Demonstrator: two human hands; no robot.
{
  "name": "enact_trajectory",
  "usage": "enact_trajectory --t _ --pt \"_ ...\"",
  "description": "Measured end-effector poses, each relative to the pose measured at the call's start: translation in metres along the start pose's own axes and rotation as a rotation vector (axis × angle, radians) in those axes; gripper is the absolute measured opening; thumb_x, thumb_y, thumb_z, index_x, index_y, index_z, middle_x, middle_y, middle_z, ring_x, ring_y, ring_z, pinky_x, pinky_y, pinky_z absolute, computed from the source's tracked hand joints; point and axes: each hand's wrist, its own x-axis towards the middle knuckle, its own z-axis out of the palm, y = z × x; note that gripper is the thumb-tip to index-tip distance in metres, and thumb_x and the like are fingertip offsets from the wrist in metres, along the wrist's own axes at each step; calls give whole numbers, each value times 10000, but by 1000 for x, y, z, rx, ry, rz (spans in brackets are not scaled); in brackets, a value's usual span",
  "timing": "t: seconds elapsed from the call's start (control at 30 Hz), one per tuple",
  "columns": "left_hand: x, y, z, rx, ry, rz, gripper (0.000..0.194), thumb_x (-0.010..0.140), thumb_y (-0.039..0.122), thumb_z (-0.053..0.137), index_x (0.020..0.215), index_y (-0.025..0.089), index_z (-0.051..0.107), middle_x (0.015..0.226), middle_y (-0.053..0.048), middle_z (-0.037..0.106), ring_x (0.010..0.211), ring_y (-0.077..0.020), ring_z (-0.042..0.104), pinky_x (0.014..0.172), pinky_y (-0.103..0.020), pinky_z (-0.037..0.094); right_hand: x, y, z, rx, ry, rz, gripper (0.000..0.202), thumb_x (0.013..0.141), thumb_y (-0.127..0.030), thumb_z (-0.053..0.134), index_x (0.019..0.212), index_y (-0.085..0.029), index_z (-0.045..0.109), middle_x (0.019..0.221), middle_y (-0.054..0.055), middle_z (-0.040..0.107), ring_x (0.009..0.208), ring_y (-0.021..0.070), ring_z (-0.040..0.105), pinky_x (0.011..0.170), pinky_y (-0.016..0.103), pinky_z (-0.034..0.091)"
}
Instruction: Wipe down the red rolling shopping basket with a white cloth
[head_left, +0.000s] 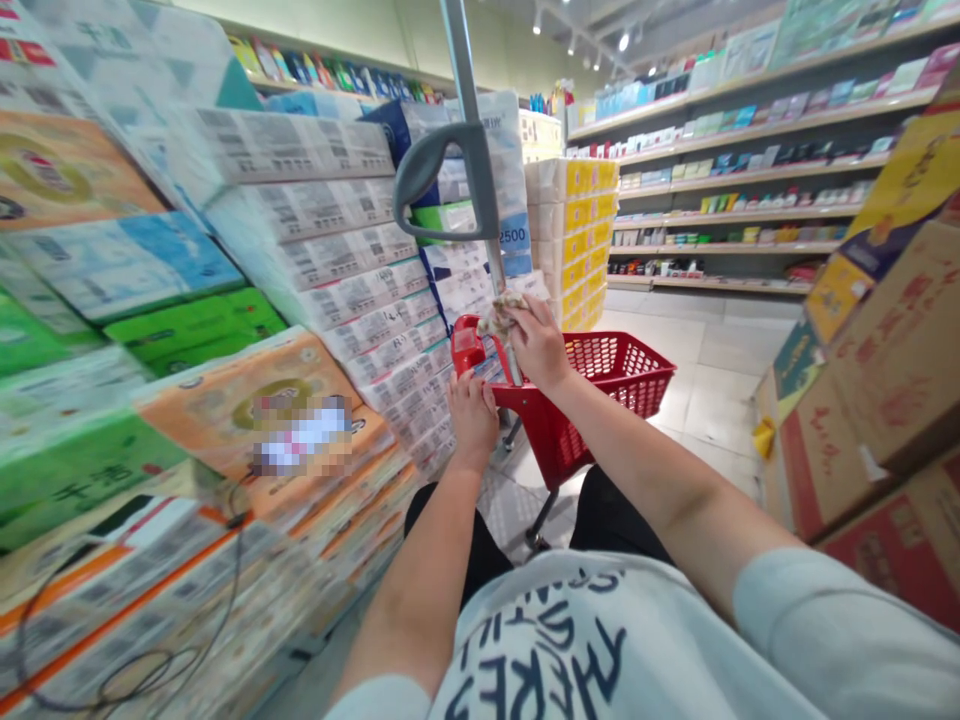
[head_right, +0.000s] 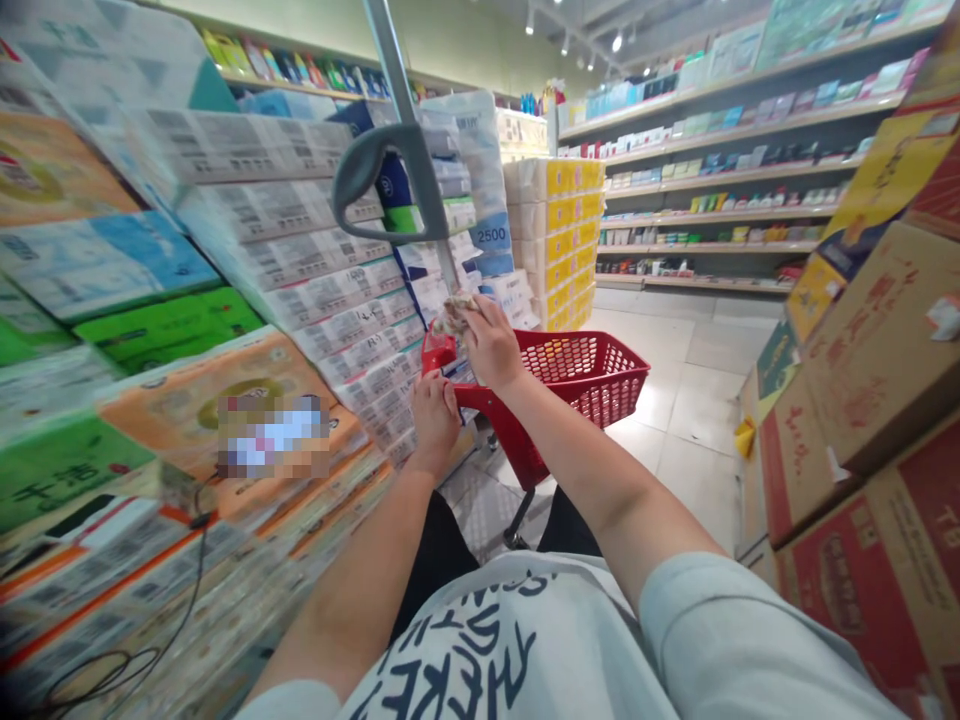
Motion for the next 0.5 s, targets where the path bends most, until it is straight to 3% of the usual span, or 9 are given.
enact_trajectory --t 0.07,0.27,0.37,0.5 --pt "-1 0 0 -3 2 6 278 962 279 321 1037 164 563 1276 -155 540 1324 -269 378 1134 -516 248 1 0 -1 -16 -4 -51 358 926 -115 384 1165 -184 642 1306 101 521 1250 198 449 1093 381 378" --pt "-2 -2 -1 3 17 -10 276 966 292 319 1007 176 566 1268 -151 538 1325 -272 377 1120 -515 271 -42 5 -6 -94 -207 -172 260 939 -185 455 957 -186 714 1122 101 603 1077 206 526 971 352 478" --pt "-2 -3 0 -6 33 2 265 967 289 320 1008 183 560 1258 -142 547 1306 -262 405 1122 -517 270 -16 1 -10 -118 -177 -183 285 963 -234 431 951 -178 709 1139 98 600 1085 200 520 981 344 469" --pt "-3 -1 2 -11 45 7 255 961 273 327 1023 177 555 1261 -148 548 1321 -263 389 1130 -528 256 37 -8 -11 -155 -94 -169 310 984 -257 382 1095 -191 664 1365 67 483 1276 213 398 1095 378 367"
